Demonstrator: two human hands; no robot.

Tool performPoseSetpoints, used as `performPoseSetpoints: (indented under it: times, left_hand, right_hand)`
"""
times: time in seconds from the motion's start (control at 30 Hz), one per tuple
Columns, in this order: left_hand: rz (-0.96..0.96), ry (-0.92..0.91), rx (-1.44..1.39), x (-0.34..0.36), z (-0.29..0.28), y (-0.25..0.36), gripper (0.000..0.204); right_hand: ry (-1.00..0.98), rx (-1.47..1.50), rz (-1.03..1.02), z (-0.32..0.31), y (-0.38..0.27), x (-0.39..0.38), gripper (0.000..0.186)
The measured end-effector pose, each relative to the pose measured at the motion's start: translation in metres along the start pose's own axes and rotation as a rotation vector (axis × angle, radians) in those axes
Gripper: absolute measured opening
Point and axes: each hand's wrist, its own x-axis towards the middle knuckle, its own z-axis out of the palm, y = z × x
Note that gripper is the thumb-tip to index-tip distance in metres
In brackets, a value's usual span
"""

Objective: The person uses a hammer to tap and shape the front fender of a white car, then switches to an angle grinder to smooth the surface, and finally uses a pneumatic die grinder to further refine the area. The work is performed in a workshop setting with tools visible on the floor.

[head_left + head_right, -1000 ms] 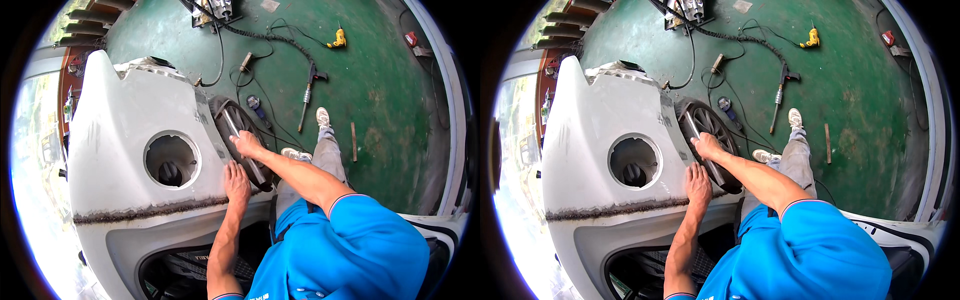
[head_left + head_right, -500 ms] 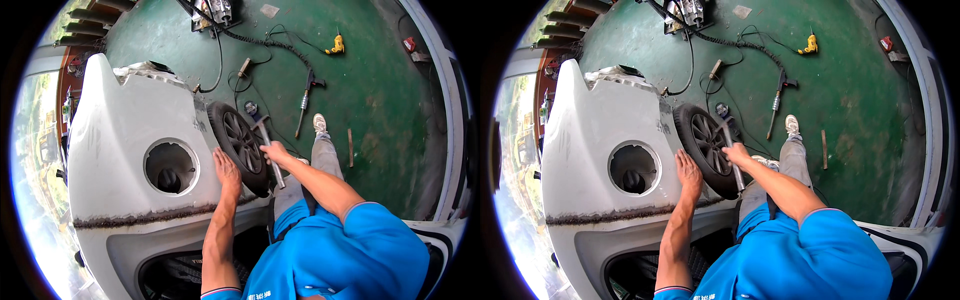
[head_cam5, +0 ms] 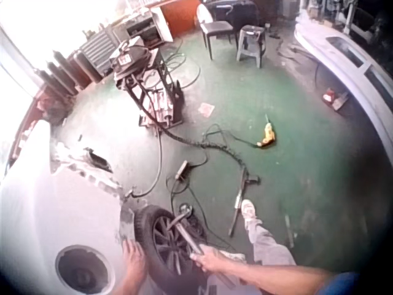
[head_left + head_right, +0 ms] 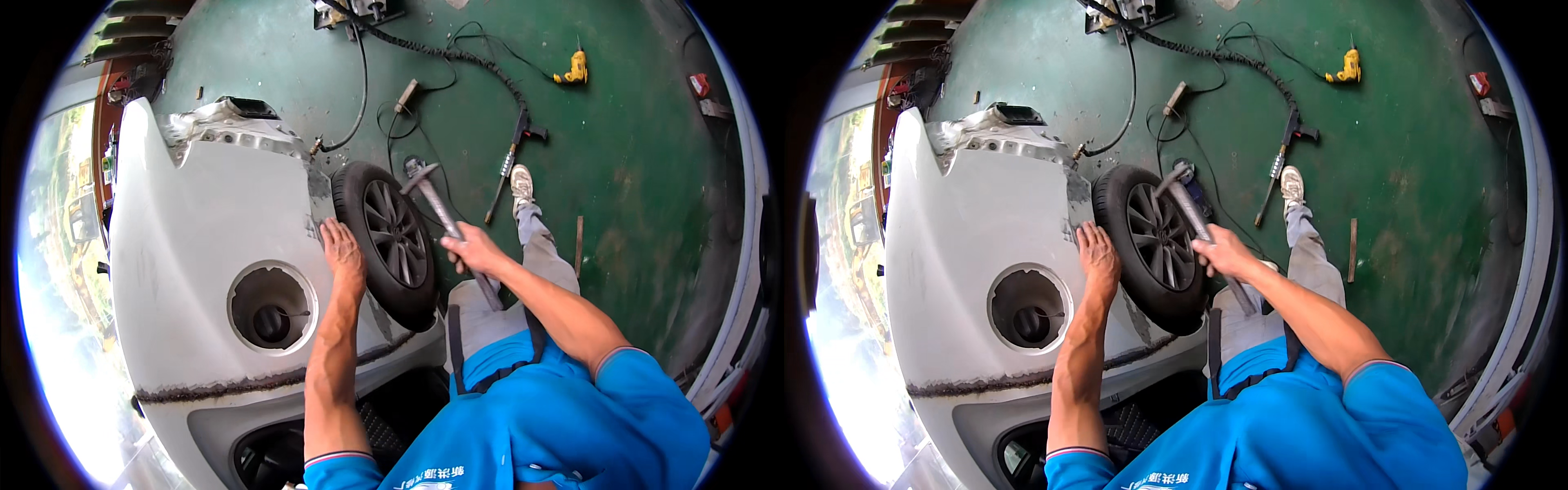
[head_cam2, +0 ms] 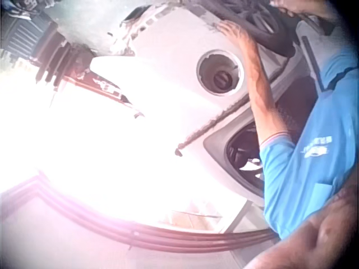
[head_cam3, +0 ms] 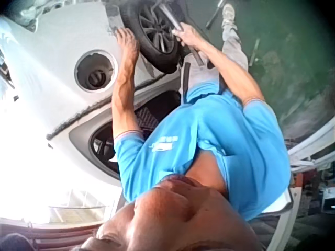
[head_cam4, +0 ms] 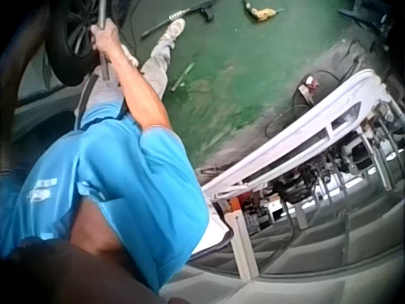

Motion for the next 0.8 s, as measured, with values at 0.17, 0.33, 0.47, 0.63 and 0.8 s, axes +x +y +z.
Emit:
performPoseSetpoints:
  times: [0.17,0.33,0.47,0.63,0.8]
  left_hand:
    - [0.055,-0.041,-0.130,-0.052,-0.025,-0.003,0.058]
    - [0.053,-0.076,-0.134,-0.054,-0.042,-0.004,0.056]
    - [0.011,-0.078,-0.188,-0.052,-0.038,0.001,0.055]
    - [0.016,-0.093,-0.228,-0.065,-0.033,0.003,0.061]
    - [-0.002,-0.062,-0.224,-0.066,-0.022,0.006,0.065]
  right_hand:
    - [0.135,-0.507,-0.283,0.039,0.002,0.024,0.042]
    - [-0.196,0.146,0.011,0.063,0.007,0.047,0.029]
    - [0.067,-0.233,-0.145,0.098,0.032,0.074,0.032]
    - [0.256,-0.351,-0.194,0.134,0.030,0.084,0.038]
    - [0.154,-0.483,-0.178,0.136,0.026,0.085,0.037]
